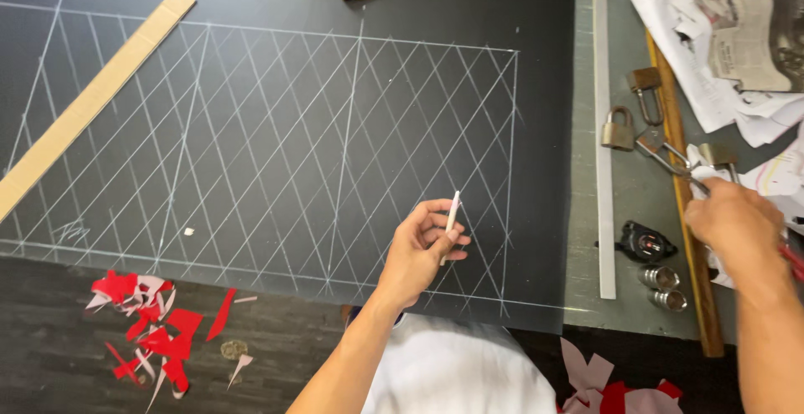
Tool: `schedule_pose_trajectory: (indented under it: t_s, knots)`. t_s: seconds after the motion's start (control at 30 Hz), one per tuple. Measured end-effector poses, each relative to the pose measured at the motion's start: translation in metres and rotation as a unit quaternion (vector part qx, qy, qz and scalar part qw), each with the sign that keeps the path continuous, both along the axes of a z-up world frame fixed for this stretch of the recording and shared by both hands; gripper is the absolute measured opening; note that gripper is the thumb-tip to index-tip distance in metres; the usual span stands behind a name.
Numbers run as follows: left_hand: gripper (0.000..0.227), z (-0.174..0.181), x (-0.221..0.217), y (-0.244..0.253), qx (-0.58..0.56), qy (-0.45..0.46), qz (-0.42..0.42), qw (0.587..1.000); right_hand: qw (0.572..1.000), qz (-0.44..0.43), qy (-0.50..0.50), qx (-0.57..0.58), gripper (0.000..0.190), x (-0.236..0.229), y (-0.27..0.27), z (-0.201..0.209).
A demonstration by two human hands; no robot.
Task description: The person uses a long cardboard ruler and a white marker to draw straight lines on a large black board. They repeatedly reposition the ruler and draw intersecting lines to create a grid pattern. The person briefly handles a small white strip of paper and a newspaper before resuming drawing.
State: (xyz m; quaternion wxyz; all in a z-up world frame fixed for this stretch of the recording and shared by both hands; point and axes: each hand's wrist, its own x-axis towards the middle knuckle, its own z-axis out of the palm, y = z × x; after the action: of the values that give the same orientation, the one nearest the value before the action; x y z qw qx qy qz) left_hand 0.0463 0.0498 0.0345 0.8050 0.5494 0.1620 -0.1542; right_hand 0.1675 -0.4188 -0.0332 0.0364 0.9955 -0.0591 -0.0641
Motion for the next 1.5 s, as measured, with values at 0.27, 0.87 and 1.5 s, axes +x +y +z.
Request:
schedule_pose_trajectory:
  t_s: [0.27,0.87,1.5]
  knots:
    - [0.048,0.002,0.000,-0.006,-0.057,-0.010,-0.019,0.998,0.830,-0.031,0.120,0.545,0.025,-0.054,0.138,0.041]
    - [0.052,0.006,-0.024,0.014,-0.051,0.007,-0.101,0.994,0.770,0.102,0.321,0.542,0.022,-0.065,0.259,0.077]
    - [0.030,-0.016,-0.078,0.058,0.018,0.073,0.089,0.993,0.863,-0.068,-0.113,0.487,0.028,0.019,0.167,-0.055]
